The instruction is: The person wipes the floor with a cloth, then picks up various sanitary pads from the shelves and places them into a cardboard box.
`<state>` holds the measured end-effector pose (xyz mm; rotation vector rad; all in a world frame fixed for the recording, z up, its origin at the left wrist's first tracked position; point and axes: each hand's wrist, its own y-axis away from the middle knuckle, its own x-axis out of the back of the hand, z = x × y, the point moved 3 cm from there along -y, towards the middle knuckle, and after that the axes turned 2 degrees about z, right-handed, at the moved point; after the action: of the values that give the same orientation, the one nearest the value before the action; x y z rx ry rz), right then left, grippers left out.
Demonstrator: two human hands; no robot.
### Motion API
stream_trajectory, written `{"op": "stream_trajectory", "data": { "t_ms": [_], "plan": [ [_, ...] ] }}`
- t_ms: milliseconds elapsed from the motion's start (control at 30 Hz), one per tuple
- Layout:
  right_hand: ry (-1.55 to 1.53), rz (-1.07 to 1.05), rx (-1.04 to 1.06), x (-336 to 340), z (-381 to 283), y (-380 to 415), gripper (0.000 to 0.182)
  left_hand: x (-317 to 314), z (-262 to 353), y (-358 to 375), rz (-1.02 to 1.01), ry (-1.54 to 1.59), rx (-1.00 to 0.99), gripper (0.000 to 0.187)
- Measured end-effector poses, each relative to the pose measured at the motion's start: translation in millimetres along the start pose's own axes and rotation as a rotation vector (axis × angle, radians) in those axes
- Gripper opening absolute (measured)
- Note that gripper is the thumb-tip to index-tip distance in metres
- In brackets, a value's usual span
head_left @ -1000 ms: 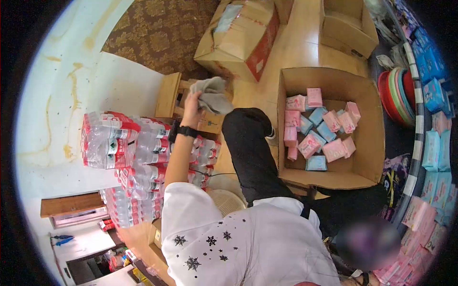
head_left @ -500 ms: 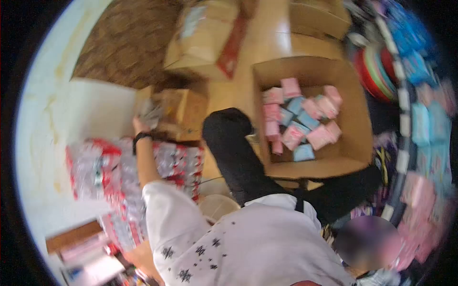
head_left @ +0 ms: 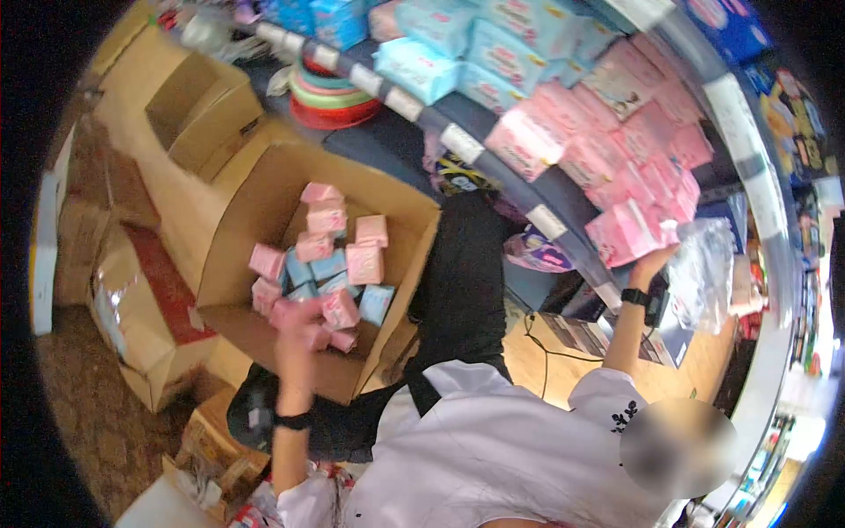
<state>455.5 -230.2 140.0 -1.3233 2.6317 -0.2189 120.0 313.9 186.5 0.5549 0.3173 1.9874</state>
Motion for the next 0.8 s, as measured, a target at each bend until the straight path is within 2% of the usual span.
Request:
{"op": "stream_trajectory", "data": {
  "t_ms": [33,67,100,133,200,267,367,433,533,567,633,800],
  "plan": [
    [-0.062,0.004,-0.063,-14,-26,19,0.06,-52,-10,-10,-0.214,0.205,-0.188,0.045],
    [-0.069,0.029,-0.082,-6,-16,6,0.058,-101,27,-6,-0.429,0.187,-0.37,0.046],
    [-0.084,0.018,-0.11,-3,-17,3,0.058,-147,30,-10,-0.599,0.227,-0.471,0.048],
    [-0.104,0.005,-0.139,-3,-21,4,0.057,-182,42,-10,-0.712,0.046,-0.694,0.055],
    [-0.241,-0.086,-0.253,-4,-27,-2,0.057,-237,74,2,-0.84,0.083,-0.861,0.063],
    [-0.323,-0.176,-0.224,-6,-16,-21,0.055,-274,96,7,-0.893,0.118,-0.897,0.068],
    [-0.316,-0.179,-0.25,-12,-26,-24,0.057,-307,114,-2,-0.806,0.113,-0.988,0.076],
    [-0.415,-0.35,-0.422,-18,-32,-17,0.061,-325,116,-20,-0.739,0.099,-0.956,0.082],
    [-0.441,-0.38,-0.451,-25,-52,-6,0.062,-341,123,-46,-0.656,0.076,-0.925,0.095],
    [-0.441,-0.376,-0.451,-30,-55,-4,0.062,-343,125,-49,-0.633,0.059,-0.929,0.102],
    [-0.37,-0.239,-0.345,-38,-58,-7,0.061,-348,126,-47,-0.609,-0.005,-0.939,0.106],
    [-0.352,-0.28,-0.436,-34,-44,-20,0.056,-364,122,-39,-0.544,-0.174,-0.992,0.115]
  ]
}}
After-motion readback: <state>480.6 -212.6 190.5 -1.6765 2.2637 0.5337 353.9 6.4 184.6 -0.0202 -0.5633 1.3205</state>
